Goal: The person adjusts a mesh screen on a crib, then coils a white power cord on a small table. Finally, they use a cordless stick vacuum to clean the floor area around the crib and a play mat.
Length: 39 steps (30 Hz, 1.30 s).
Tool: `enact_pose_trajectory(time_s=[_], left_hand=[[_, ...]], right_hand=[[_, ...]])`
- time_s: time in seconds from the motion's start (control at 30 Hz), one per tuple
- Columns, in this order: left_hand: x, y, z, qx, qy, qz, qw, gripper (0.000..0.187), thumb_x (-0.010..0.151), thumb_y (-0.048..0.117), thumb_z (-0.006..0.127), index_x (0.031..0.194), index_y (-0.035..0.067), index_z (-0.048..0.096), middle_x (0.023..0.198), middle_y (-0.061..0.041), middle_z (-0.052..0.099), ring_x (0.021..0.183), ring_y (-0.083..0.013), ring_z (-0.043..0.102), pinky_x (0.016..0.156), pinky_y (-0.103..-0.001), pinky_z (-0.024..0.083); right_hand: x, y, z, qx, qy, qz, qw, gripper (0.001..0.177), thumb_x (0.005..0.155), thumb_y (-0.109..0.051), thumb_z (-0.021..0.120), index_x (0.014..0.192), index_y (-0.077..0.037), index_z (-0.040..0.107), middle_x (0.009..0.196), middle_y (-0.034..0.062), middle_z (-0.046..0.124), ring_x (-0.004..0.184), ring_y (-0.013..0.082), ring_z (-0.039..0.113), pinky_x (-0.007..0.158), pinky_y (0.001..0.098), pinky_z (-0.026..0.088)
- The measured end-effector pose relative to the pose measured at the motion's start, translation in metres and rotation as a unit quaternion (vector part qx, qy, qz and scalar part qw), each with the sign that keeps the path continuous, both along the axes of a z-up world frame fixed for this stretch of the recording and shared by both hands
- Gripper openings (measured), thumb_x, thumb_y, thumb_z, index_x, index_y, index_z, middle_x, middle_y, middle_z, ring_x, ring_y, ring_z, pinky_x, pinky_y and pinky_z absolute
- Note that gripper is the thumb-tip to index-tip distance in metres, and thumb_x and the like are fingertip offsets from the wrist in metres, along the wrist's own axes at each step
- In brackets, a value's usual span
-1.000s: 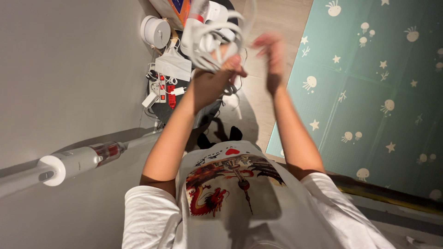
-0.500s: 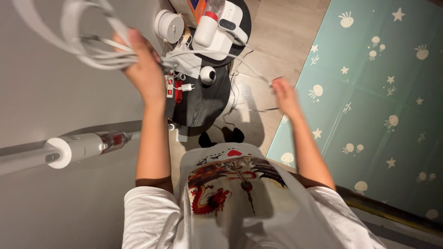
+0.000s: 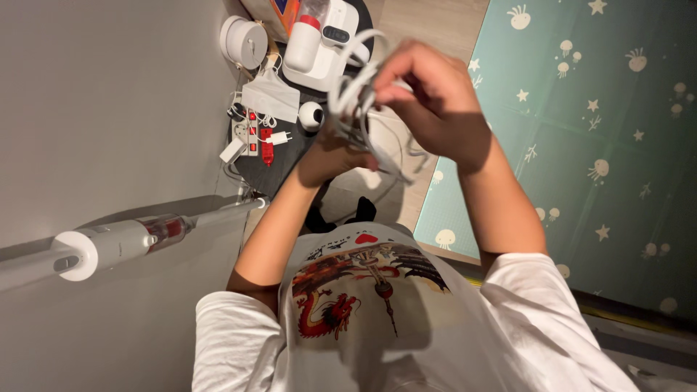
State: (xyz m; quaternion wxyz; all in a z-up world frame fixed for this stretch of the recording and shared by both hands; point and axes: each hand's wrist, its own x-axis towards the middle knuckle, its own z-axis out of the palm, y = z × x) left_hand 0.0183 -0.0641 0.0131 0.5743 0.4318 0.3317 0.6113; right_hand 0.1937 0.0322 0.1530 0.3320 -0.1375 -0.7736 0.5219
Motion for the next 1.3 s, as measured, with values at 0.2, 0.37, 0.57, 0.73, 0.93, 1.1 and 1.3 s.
enact_pose_trajectory(time_s=[0.2, 0.37, 0.57, 0.73, 0.93, 1.1, 1.3], left_hand=[[0.021, 0.017, 0.024, -0.064, 0.156, -0.014, 0.986, 0.029, 0.101, 0.019, 0.068, 0.124, 0.004, 0.060, 0.112, -0.001, 0.065, 0.104, -0.0092, 0.061, 0.085, -0.026, 0.055], [0.006, 0.019, 0.037, -0.011, 0.174, -0.005, 0.985, 0.025, 0.104, 0.024, 0.061, 0.113, 0.001, 0.067, 0.107, -0.006, 0.069, 0.100, -0.0147, 0.067, 0.088, -0.032, 0.058], [-0.022, 0.023, 0.102, 0.102, 0.159, -0.025, 0.982, 0.038, 0.115, 0.038, 0.045, 0.114, 0.002, 0.055, 0.110, -0.010, 0.071, 0.112, -0.0210, 0.067, 0.096, -0.038, 0.060], [-0.051, 0.013, 0.122, 0.169, 0.181, 0.125, 0.961, 0.036, 0.119, 0.036, 0.043, 0.109, 0.003, 0.050, 0.099, -0.012, 0.072, 0.107, -0.0235, 0.071, 0.097, -0.038, 0.059], [-0.109, 0.001, 0.090, 0.140, 0.069, 0.400, 0.903, 0.033, 0.117, 0.030, 0.053, 0.093, 0.007, 0.048, 0.076, -0.001, 0.047, 0.072, -0.0127, 0.053, 0.081, -0.038, 0.054], [-0.124, -0.019, 0.038, -0.008, 0.178, 0.473, 0.863, 0.029, 0.109, 0.034, 0.056, 0.094, 0.010, 0.049, 0.073, -0.001, 0.052, 0.062, -0.0098, 0.050, 0.058, -0.030, 0.044], [-0.051, -0.003, -0.014, -0.235, 0.194, 0.191, 0.933, 0.021, 0.091, 0.028, 0.067, 0.096, 0.007, 0.063, 0.072, 0.002, 0.056, 0.056, -0.0068, 0.053, 0.047, -0.025, 0.043]], right_hand=[[-0.016, -0.003, -0.014, -0.009, 0.076, -0.005, 0.997, 0.007, 0.106, 0.002, 0.061, 0.112, -0.001, 0.058, 0.113, 0.0087, 0.058, 0.099, 0.0131, 0.057, 0.089, 0.0244, 0.050], [0.002, 0.033, -0.086, 0.003, 0.186, -0.155, 0.970, 0.021, 0.111, -0.021, 0.054, 0.120, -0.003, 0.057, 0.121, 0.0106, 0.057, 0.116, 0.0196, 0.055, 0.110, 0.0319, 0.042], [-0.034, 0.033, -0.318, -0.380, 0.062, 0.005, 0.923, 0.069, 0.107, -0.060, 0.031, 0.143, -0.006, 0.054, 0.137, 0.0106, 0.062, 0.129, 0.0229, 0.056, 0.114, 0.0388, 0.042], [-0.039, -0.021, -0.413, -0.256, -0.129, 0.068, 0.955, 0.054, 0.108, -0.047, 0.053, 0.139, -0.003, 0.057, 0.143, 0.0140, 0.054, 0.131, 0.0267, 0.052, 0.107, 0.0414, 0.042], [0.038, -0.016, -0.388, -0.260, -0.232, -0.049, 0.936, 0.036, 0.101, -0.034, 0.059, 0.118, -0.003, 0.054, 0.100, 0.0055, 0.055, 0.092, 0.0190, 0.054, 0.082, 0.0368, 0.051], [0.112, 0.024, -0.262, -0.225, -0.126, -0.165, 0.952, 0.013, 0.103, -0.014, 0.069, 0.112, -0.005, 0.063, 0.092, -0.0025, 0.062, 0.086, 0.0069, 0.058, 0.079, 0.0208, 0.049], [0.073, 0.012, -0.091, -0.132, -0.010, -0.154, 0.979, 0.012, 0.107, -0.010, 0.071, 0.110, -0.001, 0.063, 0.095, 0.0010, 0.065, 0.086, 0.0065, 0.060, 0.077, 0.0201, 0.049]])
